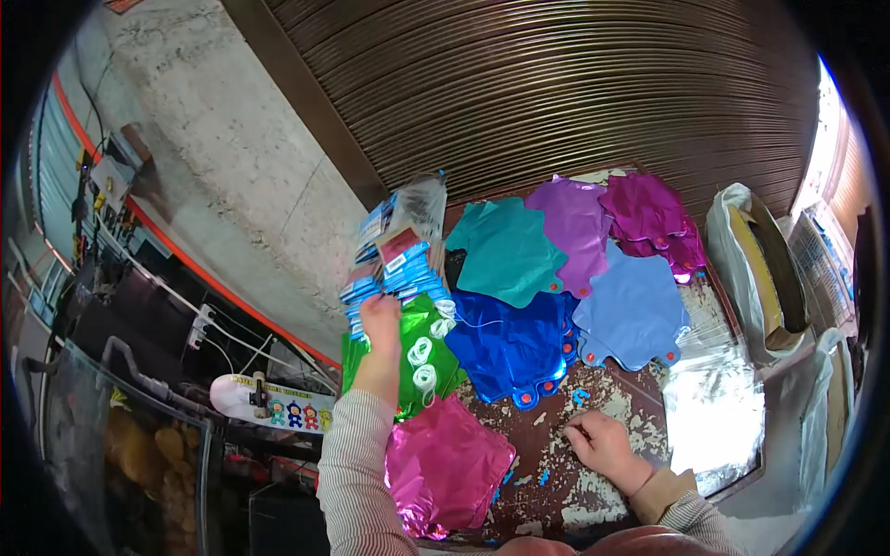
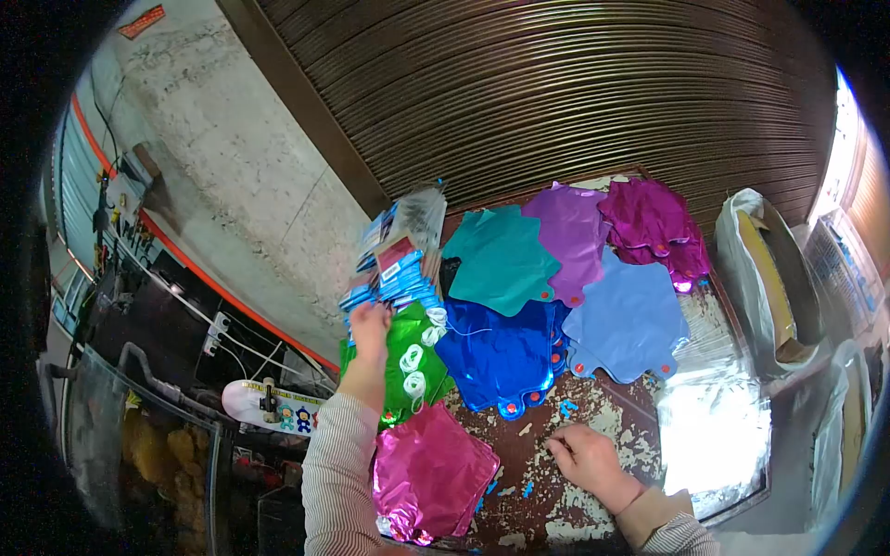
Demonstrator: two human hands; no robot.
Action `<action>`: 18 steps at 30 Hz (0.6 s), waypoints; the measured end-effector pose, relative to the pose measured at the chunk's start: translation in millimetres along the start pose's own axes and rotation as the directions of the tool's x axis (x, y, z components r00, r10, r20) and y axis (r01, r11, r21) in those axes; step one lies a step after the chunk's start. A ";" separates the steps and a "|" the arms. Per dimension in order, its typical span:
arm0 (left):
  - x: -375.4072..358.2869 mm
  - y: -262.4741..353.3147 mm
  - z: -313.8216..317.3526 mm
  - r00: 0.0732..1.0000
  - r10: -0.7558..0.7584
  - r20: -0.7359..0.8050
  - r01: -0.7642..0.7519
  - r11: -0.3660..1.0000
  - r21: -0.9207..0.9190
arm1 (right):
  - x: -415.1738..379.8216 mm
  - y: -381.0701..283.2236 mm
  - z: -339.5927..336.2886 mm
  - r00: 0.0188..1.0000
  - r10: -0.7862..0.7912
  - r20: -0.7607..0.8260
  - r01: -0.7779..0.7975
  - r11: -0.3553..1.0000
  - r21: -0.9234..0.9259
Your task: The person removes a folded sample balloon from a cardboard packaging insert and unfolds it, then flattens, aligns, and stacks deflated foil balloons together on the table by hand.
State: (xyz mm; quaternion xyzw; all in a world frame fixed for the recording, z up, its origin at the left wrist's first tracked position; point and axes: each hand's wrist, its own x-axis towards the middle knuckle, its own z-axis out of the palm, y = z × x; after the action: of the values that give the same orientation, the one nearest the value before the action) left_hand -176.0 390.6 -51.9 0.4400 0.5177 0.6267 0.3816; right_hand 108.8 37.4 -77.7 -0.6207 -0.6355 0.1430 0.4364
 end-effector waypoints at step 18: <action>-384.5 81.5 33.7 0.261 -0.549 0.794 0.613 0.729 0.303 | -4.3 -14.6 -28.1 0.934 0.107 0.342 -0.322 -0.166 0.932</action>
State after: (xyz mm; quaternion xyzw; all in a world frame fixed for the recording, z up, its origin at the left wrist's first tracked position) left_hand -22.3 28.0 -29.2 0.4510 0.3661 0.1610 0.7979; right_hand 119.0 20.6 -52.5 -0.1688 -0.2289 0.6831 0.6727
